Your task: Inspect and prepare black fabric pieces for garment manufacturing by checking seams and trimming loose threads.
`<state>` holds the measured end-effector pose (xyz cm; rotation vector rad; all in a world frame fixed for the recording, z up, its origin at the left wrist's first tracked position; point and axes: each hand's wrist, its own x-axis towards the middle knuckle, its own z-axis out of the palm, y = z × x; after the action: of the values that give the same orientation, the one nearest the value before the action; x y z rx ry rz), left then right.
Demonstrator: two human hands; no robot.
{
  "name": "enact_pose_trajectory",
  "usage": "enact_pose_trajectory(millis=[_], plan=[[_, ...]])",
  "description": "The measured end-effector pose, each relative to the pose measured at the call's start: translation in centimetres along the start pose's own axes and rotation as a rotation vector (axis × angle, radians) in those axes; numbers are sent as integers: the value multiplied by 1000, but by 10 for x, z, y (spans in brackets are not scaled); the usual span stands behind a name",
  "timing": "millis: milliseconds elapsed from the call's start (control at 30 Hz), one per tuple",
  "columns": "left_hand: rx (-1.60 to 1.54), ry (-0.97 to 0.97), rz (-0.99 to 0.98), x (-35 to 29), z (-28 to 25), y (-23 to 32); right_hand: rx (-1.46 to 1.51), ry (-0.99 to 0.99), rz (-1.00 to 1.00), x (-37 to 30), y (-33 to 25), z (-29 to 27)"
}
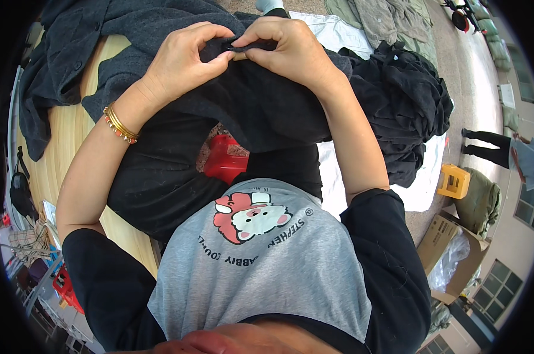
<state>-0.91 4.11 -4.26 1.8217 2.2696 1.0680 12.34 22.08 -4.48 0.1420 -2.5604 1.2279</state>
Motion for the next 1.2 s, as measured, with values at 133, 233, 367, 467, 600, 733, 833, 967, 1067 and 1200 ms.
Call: enact_pose_trajectory(millis=[133,233,367,467,600,733,833,967,1067,1200], plan=[[-109,0,-104,1,-6,3,135,63,-9,7,-3,2],[-135,87,-47,1,-5,0,334,92,44,12,-6,2],[-173,42,-74,0,-6,-1,440,-10,106,22,4,1],[-223,39,-104,1,-1,-6,386,25,-553,27,26,8],[-294,-15,-161,0,2,-13,174,61,-49,10,14,11],[-311,-63,-183,0,0,-9,236,47,3,9,11,14],[-307,-45,-179,-1,4,-11,243,-12,193,11,0,12],[-306,79,-107,-2,8,-13,213,13,215,17,-7,10],[-547,-94,-330,7,-6,6,380,-4,299,17,-10,6],[-645,-61,-398,6,-9,7,205,5,307,16,-9,6]])
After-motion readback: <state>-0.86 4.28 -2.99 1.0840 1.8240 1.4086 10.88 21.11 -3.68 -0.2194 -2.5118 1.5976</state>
